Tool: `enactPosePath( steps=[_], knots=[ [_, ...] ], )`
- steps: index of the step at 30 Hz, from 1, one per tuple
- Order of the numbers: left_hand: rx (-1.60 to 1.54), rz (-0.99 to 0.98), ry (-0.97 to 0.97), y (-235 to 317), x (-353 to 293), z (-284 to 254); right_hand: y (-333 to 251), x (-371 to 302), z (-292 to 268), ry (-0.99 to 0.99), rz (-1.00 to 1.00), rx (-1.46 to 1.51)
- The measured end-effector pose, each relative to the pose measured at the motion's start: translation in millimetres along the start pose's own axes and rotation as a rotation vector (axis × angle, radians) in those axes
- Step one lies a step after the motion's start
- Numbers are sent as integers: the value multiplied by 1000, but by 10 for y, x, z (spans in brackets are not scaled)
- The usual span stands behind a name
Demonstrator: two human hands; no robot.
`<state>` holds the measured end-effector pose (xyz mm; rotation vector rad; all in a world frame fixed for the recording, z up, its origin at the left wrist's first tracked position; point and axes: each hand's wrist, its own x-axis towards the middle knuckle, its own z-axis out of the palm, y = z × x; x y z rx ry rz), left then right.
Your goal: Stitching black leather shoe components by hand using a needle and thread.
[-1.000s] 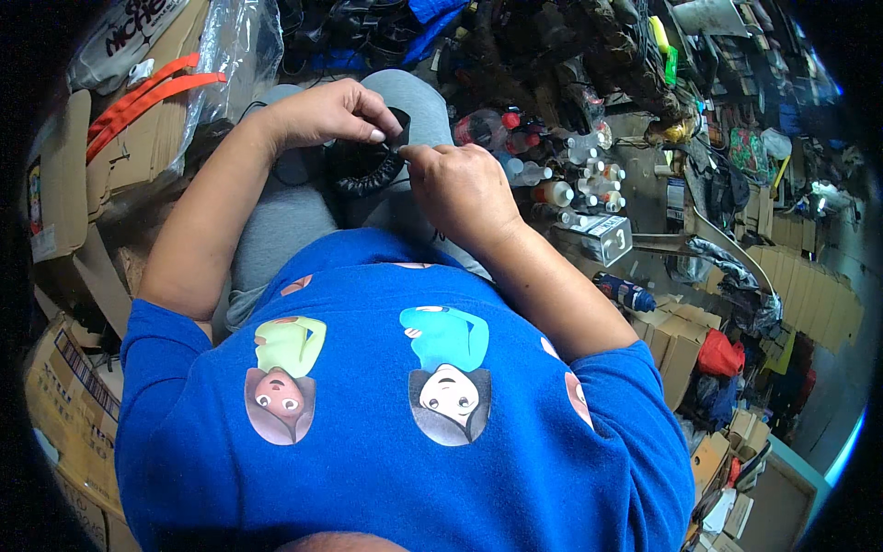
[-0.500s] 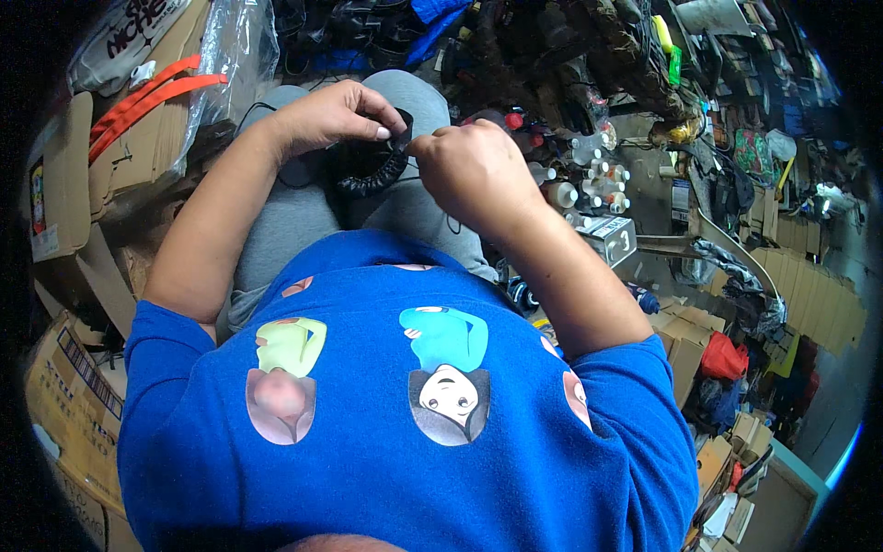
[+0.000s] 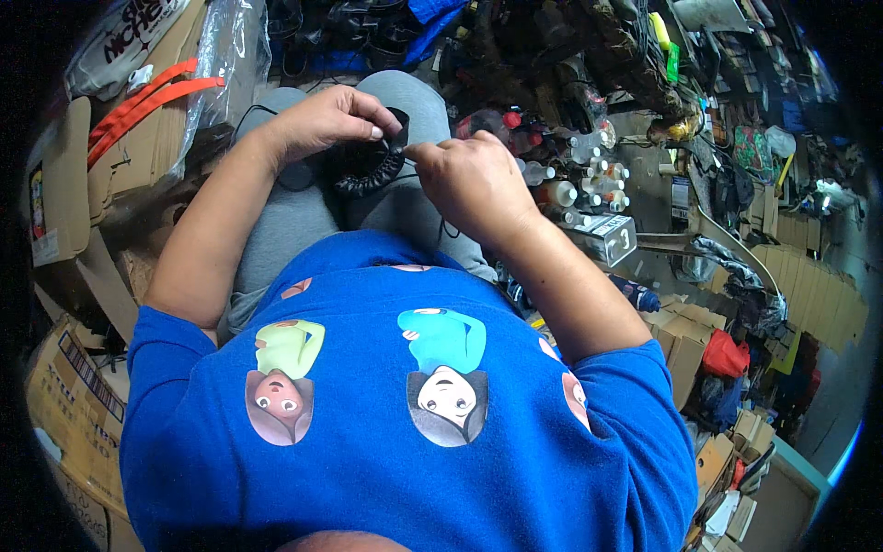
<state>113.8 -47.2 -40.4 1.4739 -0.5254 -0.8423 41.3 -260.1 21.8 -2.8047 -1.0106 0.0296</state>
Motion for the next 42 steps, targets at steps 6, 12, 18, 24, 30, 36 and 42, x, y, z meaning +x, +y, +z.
enactPosePath(
  steps=[6,12,18,24,30,36,42],
  knots=[
    [-6,21,-19,-25,18,-4,-83,-29,124,31,83,9],
    [-16,20,-30,8,-5,-1,56,34,19,-12,69,121],
    [-34,27,-20,-12,-1,-2,-67,98,-53,-81,62,-45],
    [-30,7,-10,-24,9,0,-28,-2,79,56,37,34],
    [-25,42,-44,4,-13,-15,-53,-38,132,70,120,92],
    [-23,31,-47,4,0,-38,60,67,66,57,75,172],
    [-27,-10,-11,-12,19,-21,68,164,-85,-42,45,134]
  ],
)
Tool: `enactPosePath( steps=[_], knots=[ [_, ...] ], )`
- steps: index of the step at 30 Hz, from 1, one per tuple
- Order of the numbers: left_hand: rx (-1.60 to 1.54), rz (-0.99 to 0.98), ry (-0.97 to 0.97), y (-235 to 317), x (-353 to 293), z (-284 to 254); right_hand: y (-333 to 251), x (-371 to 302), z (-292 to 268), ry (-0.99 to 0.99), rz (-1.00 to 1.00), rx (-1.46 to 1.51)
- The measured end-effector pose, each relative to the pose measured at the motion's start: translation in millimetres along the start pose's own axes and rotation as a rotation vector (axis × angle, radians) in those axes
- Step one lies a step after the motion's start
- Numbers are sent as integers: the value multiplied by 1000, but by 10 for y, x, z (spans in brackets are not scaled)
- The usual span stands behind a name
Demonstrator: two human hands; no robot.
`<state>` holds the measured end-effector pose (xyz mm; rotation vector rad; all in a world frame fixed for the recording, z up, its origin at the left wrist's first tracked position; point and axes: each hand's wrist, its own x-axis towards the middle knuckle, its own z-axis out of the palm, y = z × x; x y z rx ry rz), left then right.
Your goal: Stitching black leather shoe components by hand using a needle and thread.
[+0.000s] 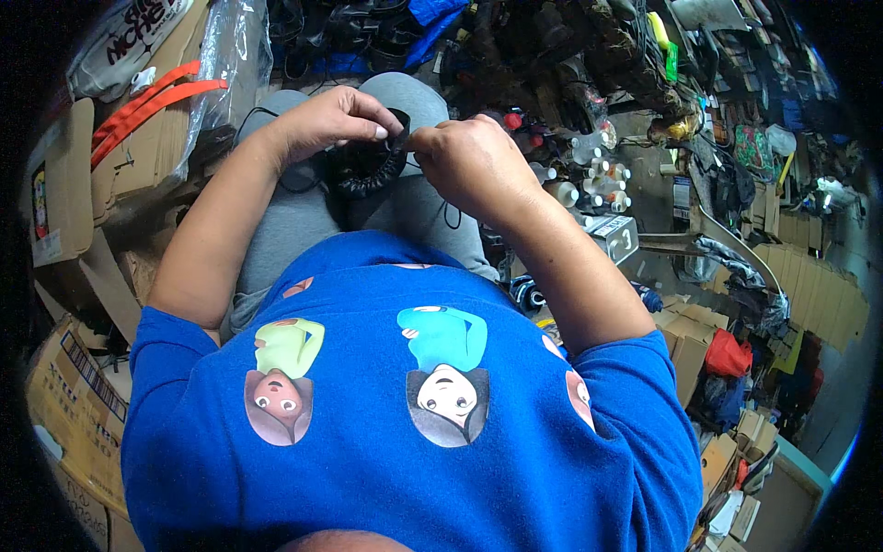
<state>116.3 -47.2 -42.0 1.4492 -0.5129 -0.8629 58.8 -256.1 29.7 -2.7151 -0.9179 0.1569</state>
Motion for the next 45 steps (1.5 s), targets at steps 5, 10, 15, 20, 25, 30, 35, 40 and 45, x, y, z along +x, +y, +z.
enactPosePath(
  steps=[5,10,15,20,25,30,35,40,45],
  knots=[
    [1,-50,25,19,-13,34,77,-77,55,28,47,185],
    [-61,-71,-5,68,-51,19,93,-197,86,14,84,237],
    [-31,-70,-35,55,-31,-3,100,-257,190,81,88,236],
    [-58,-95,-31,56,1,-8,169,-237,249,137,31,222],
    [-72,-107,-9,33,10,-7,155,-174,115,68,46,221],
    [-111,-104,-18,24,25,-13,41,-168,99,67,64,91],
    [-83,-84,-41,45,44,-25,85,-123,51,28,6,76],
    [-84,-84,-43,54,23,-23,57,-83,10,-22,18,43],
    [-94,-55,-81,81,-5,-25,-12,-124,83,-62,162,112]
  ],
)
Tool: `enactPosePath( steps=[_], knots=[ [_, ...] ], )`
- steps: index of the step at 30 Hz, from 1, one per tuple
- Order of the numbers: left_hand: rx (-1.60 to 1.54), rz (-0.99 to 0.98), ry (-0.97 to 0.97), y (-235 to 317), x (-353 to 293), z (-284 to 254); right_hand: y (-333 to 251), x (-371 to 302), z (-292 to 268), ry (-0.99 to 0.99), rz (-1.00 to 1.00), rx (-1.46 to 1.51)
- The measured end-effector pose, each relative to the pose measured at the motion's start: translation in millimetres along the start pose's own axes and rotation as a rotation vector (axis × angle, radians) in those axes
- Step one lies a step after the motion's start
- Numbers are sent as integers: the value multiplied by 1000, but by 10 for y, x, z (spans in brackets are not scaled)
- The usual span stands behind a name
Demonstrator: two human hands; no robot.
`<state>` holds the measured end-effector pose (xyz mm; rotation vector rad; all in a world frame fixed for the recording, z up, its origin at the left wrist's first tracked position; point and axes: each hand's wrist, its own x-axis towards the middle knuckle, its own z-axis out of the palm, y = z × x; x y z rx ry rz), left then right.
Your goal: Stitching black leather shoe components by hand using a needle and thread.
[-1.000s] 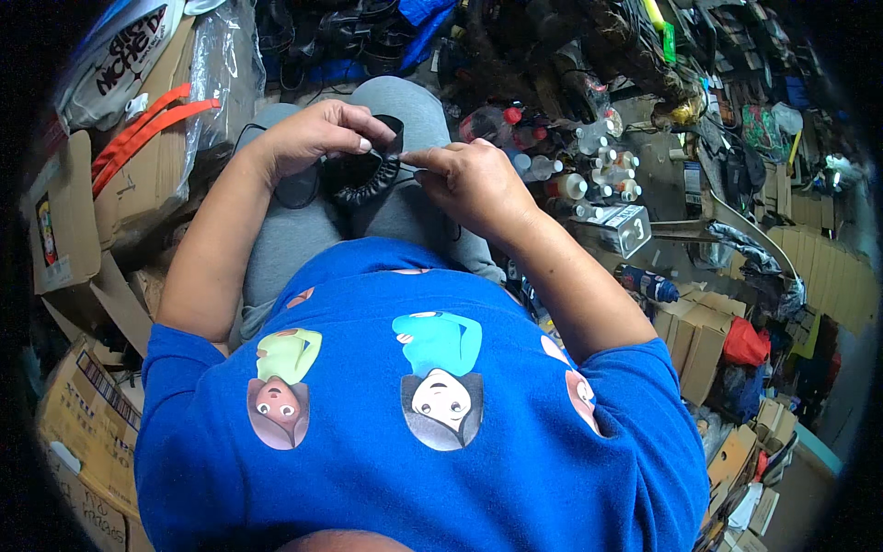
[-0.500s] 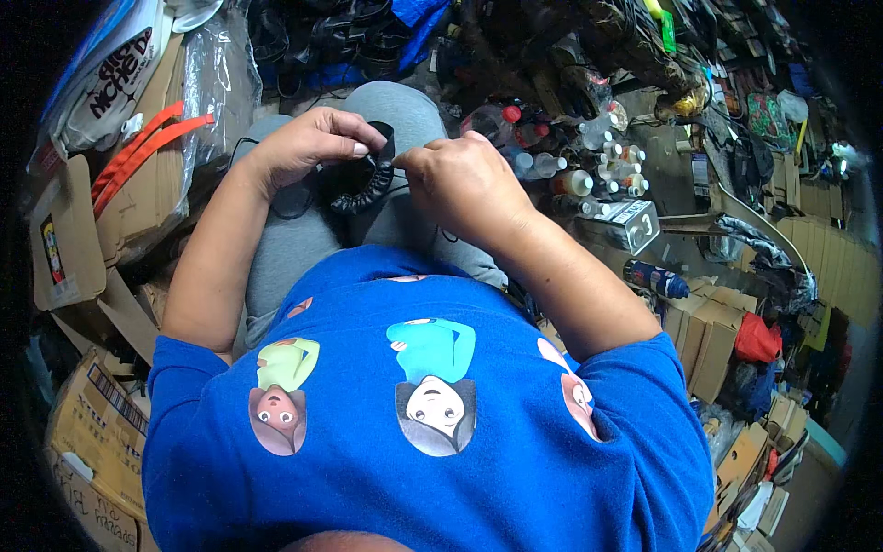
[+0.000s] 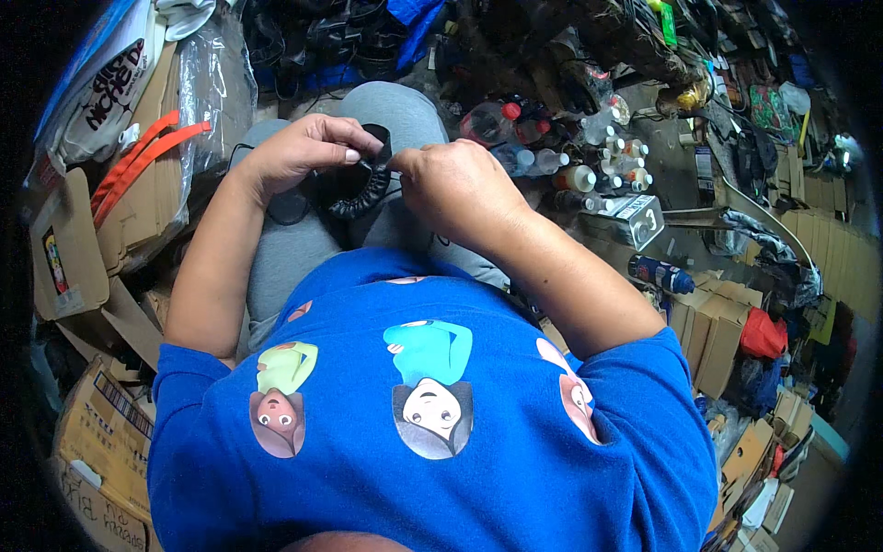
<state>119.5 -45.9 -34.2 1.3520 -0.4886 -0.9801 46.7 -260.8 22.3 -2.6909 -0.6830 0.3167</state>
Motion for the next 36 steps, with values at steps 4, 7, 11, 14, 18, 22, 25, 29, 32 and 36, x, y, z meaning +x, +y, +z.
enactPosePath(
  steps=[4,7,11,14,18,22,25,29,32,36],
  knots=[
    [27,4,-13,1,11,-26,10,0,19,52,-2,59],
    [26,-2,-22,2,24,-33,93,42,-35,39,-72,56],
    [-12,-12,1,-17,49,-19,100,85,-95,5,-128,-9],
    [0,-16,35,-32,86,-1,57,104,-56,-5,-106,-39],
    [131,-17,87,-41,82,20,128,103,-4,24,-59,90],
    [268,-14,105,6,103,43,435,147,34,-39,-58,355],
    [330,-33,49,73,93,35,559,196,59,-161,-8,622],
    [454,35,15,78,129,12,721,282,76,-265,-27,689],
    [459,28,25,82,153,-2,786,345,119,-296,-92,725],
    [460,38,51,75,139,-4,795,389,135,-310,-86,774]
  ],
)
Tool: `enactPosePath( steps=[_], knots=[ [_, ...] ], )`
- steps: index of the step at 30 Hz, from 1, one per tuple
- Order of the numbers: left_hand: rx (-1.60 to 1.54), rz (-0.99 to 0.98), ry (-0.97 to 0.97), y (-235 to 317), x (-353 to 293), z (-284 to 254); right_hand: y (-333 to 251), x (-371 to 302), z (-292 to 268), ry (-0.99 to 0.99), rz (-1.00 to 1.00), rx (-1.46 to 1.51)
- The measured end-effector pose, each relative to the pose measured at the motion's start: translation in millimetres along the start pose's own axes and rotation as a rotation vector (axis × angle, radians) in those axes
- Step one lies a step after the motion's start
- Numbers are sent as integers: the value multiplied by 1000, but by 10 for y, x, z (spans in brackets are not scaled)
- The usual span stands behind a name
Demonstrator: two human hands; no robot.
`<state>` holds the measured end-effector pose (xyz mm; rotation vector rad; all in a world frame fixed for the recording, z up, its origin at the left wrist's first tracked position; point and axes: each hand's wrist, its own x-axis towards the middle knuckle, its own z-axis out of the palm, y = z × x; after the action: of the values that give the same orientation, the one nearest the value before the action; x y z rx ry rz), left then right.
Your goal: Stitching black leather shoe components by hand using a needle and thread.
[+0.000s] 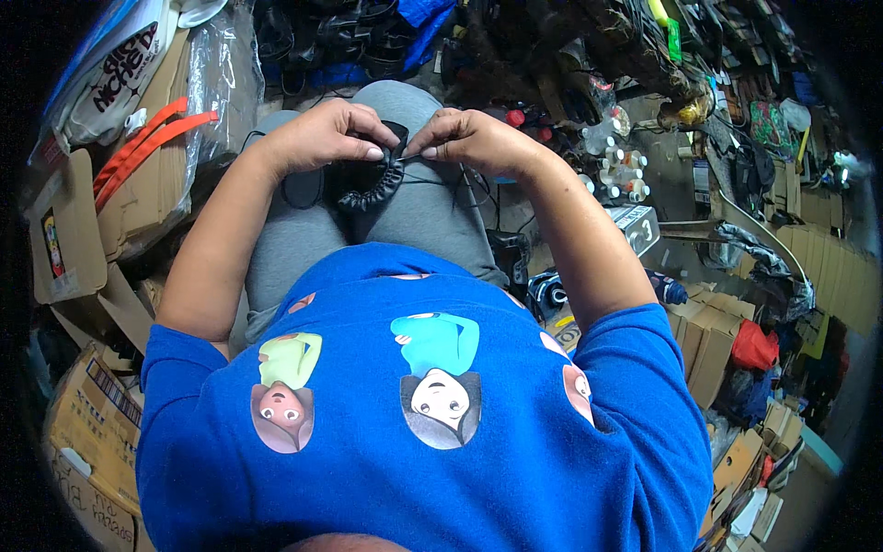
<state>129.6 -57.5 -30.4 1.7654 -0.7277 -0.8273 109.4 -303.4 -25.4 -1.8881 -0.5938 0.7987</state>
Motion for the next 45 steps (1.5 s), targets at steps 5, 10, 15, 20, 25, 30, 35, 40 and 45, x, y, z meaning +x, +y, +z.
enactPosePath(
  steps=[5,10,15,20,25,30,35,40,45],
  knots=[
    [-18,0,1,-2,-24,2,-35,34,-7,-25,30,53],
    [-30,-37,23,-33,-44,23,-87,26,118,53,18,-23],
    [-7,36,118,-30,-115,94,-302,-19,301,234,-104,-305],
    [195,123,375,-3,-486,94,-326,-133,321,271,-97,-343],
    [162,-17,579,147,-789,457,-330,-240,495,387,-88,-582],
    [794,93,734,2,-771,644,-353,-305,637,437,-92,-731],
    [628,95,762,-7,-666,594,-290,-269,457,308,98,-242],
    [533,129,702,-77,-607,548,-259,-180,256,180,57,-205],
    [548,121,696,-115,-609,545,-282,-116,223,150,126,-160]
  ],
)
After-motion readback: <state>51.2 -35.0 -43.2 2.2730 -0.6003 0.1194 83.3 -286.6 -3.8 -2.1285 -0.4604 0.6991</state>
